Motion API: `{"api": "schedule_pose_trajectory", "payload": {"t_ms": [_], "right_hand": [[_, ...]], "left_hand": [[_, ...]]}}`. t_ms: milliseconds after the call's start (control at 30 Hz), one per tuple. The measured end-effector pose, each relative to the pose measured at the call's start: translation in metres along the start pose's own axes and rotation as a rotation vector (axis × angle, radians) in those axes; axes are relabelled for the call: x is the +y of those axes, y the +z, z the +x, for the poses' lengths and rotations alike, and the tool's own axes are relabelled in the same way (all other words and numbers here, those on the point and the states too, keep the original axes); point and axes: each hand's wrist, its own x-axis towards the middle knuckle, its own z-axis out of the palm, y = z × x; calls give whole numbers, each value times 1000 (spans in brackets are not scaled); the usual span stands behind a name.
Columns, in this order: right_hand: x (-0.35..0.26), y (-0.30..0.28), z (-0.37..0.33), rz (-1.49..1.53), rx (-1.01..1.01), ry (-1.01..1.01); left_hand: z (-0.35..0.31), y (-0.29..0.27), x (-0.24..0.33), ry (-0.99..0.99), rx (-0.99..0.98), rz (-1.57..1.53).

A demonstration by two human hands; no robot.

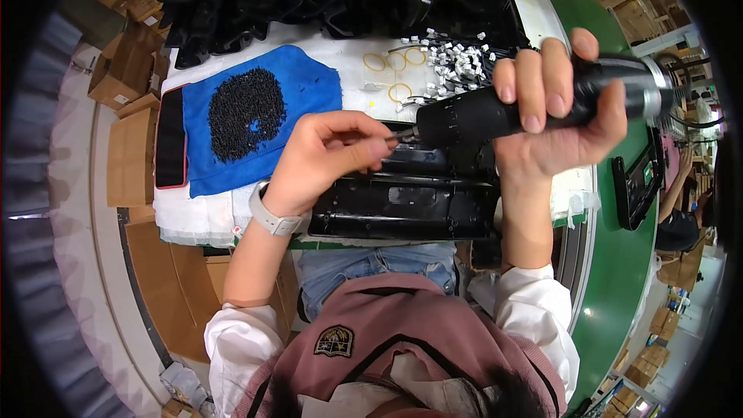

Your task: Assemble parts of printer toner cartridges using an electric screwdriver.

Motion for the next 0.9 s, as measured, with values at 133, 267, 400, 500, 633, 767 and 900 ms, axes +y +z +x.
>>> {"api": "schedule_pose_trajectory", "payload": {"t_ms": [133, 267, 400, 500, 633, 767, 900], "right_hand": [[9, -7, 5, -234, 17, 111], [21, -2, -3, -556, 37, 244], [28, 4, -1, -611, 35, 242], [36, -1, -2, -644, 16, 219], [37, -1, -2, -646, 13, 224], [34, 0, -3, -625, 21, 240], [36, 3, -2, -641, 41, 242]], "left_hand": [[-3, -5, 26, 442, 316, 1098], [-17, -50, 29, 483, 772, 1831], [-29, -83, 23, 286, 878, 1962], [-26, -87, 22, 253, 877, 1884], [-22, -85, 17, 366, 879, 1885], [-21, -81, 17, 449, 926, 1782], [-22, -80, 18, 478, 933, 1735]]}}
